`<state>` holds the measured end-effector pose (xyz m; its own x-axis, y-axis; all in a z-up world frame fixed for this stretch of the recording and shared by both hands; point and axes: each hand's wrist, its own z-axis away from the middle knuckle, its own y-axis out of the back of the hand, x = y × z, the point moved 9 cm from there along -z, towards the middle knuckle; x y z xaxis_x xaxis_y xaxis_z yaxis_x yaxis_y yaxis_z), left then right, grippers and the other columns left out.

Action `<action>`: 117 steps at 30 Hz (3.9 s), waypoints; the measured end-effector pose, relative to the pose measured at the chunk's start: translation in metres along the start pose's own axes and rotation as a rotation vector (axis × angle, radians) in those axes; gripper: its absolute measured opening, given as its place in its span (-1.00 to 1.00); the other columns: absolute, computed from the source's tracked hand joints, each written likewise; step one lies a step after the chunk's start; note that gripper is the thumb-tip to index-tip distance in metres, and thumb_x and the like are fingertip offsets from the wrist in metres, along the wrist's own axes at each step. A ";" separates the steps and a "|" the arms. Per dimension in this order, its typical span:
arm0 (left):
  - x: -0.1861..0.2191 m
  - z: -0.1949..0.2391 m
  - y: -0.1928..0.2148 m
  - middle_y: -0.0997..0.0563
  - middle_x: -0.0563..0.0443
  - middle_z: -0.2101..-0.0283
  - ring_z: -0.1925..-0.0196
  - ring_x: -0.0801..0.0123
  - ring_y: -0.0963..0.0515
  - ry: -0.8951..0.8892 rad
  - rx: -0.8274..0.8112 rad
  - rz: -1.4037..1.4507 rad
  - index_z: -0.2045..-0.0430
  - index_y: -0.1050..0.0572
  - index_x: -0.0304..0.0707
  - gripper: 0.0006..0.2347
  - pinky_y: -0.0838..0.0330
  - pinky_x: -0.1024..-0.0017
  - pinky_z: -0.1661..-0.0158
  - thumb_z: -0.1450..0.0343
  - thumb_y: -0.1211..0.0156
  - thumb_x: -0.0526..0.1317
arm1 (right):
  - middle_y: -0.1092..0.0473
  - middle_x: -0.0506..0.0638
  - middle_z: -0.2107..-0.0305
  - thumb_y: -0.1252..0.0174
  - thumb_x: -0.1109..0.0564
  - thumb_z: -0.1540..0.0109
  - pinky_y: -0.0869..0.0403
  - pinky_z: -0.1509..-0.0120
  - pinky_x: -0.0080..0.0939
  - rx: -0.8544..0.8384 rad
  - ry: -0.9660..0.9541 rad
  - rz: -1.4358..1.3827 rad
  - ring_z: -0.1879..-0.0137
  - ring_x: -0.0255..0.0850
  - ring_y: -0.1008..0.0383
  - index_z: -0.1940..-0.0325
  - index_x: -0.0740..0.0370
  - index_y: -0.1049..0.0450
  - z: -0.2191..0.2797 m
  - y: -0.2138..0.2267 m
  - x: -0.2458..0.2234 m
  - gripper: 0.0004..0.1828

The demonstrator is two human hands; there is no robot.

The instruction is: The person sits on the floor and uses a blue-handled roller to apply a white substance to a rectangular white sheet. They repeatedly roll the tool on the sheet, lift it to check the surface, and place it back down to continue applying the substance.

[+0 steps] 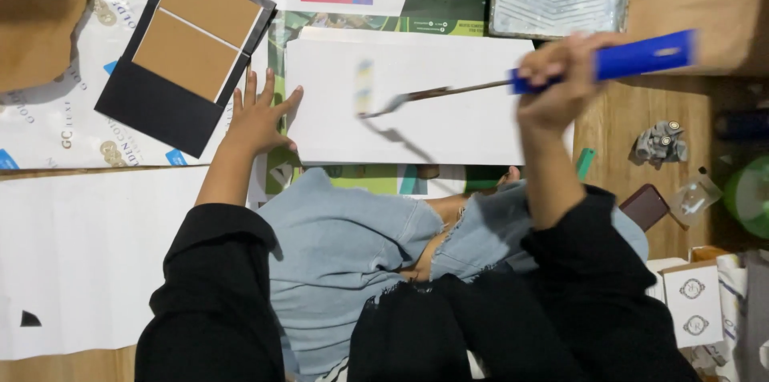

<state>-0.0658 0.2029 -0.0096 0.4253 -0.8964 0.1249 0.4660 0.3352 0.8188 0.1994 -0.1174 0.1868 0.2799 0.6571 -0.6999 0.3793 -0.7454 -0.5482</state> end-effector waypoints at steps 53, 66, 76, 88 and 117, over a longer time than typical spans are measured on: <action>0.054 0.004 0.005 -0.12 -0.48 -0.27 -0.29 -0.08 -0.22 -0.048 0.053 -0.113 -0.17 -0.15 -0.58 -0.35 -0.20 0.05 -0.16 -0.10 -0.06 -0.62 | -0.22 0.21 0.86 -0.01 0.46 -0.07 -0.40 0.53 -0.10 0.262 0.049 0.386 0.75 -0.01 -0.33 0.40 0.31 -0.23 0.016 0.001 -0.079 -0.84; 0.028 -0.002 0.006 -0.18 0.09 -0.30 -0.12 0.01 -0.38 0.052 -0.080 0.035 -0.13 -0.24 -0.06 -0.51 -0.39 0.09 0.08 -0.28 0.30 -0.44 | -0.15 -0.15 0.68 0.04 0.36 -0.25 -0.27 0.56 -0.29 0.061 -0.209 0.021 0.64 -0.32 -0.15 0.33 -0.03 -0.29 0.046 -0.024 -0.030 -0.75; 0.050 0.006 0.013 -0.48 -0.09 0.07 0.12 0.01 -0.55 -0.072 -0.056 -0.321 0.07 -0.36 -0.20 -0.69 -0.47 0.16 0.22 -0.30 0.11 -0.34 | -0.13 0.06 0.68 0.12 0.57 -0.19 -0.33 0.56 -0.05 0.180 0.043 0.176 0.63 -0.11 -0.17 0.10 0.10 -0.27 0.014 0.088 -0.109 -0.59; 0.094 0.074 0.099 -0.25 -0.04 -0.24 -0.18 -0.04 -0.30 -0.091 0.168 -0.264 -0.22 -0.16 -0.02 -0.56 -0.33 -0.04 0.03 -0.40 0.10 -0.12 | -0.28 0.11 0.65 -0.01 0.37 -0.26 -0.47 0.39 -0.09 -0.006 0.002 0.188 0.56 -0.13 -0.32 0.18 0.25 -0.26 0.028 -0.006 -0.103 -0.88; -0.017 0.006 -0.038 0.30 -0.11 -0.40 -0.43 0.02 0.31 0.050 -0.058 0.126 -0.29 0.11 0.12 -0.35 0.22 -0.07 -0.25 -0.32 -0.08 -0.06 | -0.02 -0.01 0.72 0.05 0.42 -0.15 -0.19 0.54 -0.15 0.336 -0.015 0.442 0.67 -0.20 -0.02 0.31 0.05 -0.22 -0.042 0.186 -0.176 -0.74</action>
<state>-0.0959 0.2039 -0.0398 0.5205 -0.8312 0.1956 0.4497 0.4615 0.7647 0.2578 -0.3668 0.2276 0.3353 0.2735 -0.9015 -0.0745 -0.9462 -0.3148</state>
